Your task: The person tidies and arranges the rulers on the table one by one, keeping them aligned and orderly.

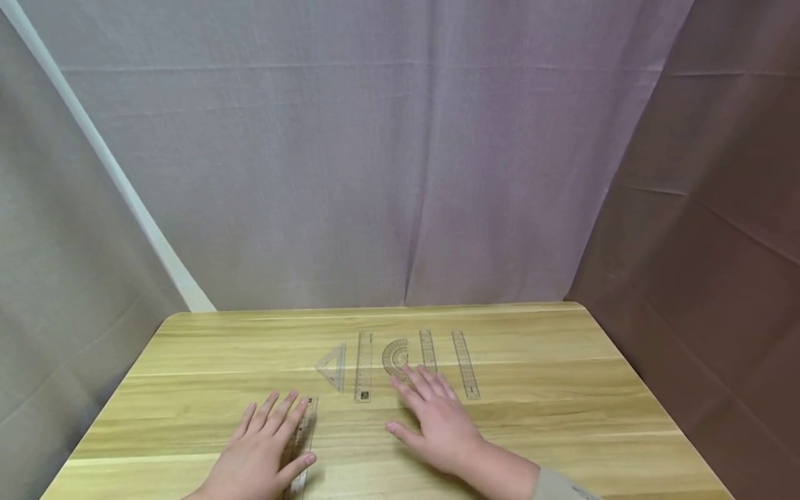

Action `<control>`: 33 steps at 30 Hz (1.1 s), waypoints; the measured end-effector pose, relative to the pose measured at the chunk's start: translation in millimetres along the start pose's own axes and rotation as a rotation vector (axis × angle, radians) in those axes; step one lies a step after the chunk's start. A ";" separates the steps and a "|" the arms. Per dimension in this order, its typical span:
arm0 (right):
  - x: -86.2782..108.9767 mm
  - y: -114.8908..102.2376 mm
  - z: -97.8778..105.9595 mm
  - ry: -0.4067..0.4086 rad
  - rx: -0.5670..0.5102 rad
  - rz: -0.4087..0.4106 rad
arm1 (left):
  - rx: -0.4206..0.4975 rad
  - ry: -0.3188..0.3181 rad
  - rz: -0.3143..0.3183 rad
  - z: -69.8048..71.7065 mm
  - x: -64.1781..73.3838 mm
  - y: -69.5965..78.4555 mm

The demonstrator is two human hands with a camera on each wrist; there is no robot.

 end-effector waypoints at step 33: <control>-38.8 25.3 9.1 -0.030 -0.086 -0.143 | 0.002 -0.037 0.010 2.0 -29.6 8.9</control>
Point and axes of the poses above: each hand's wrist, its own x-axis away from the middle knuckle, its own z-axis out of the back of the hand, y = z × x, the point moved 1 cm from there along -x, towards the middle knuckle, and after that the axes turned 8 degrees about -x, right-handed, at the moved point
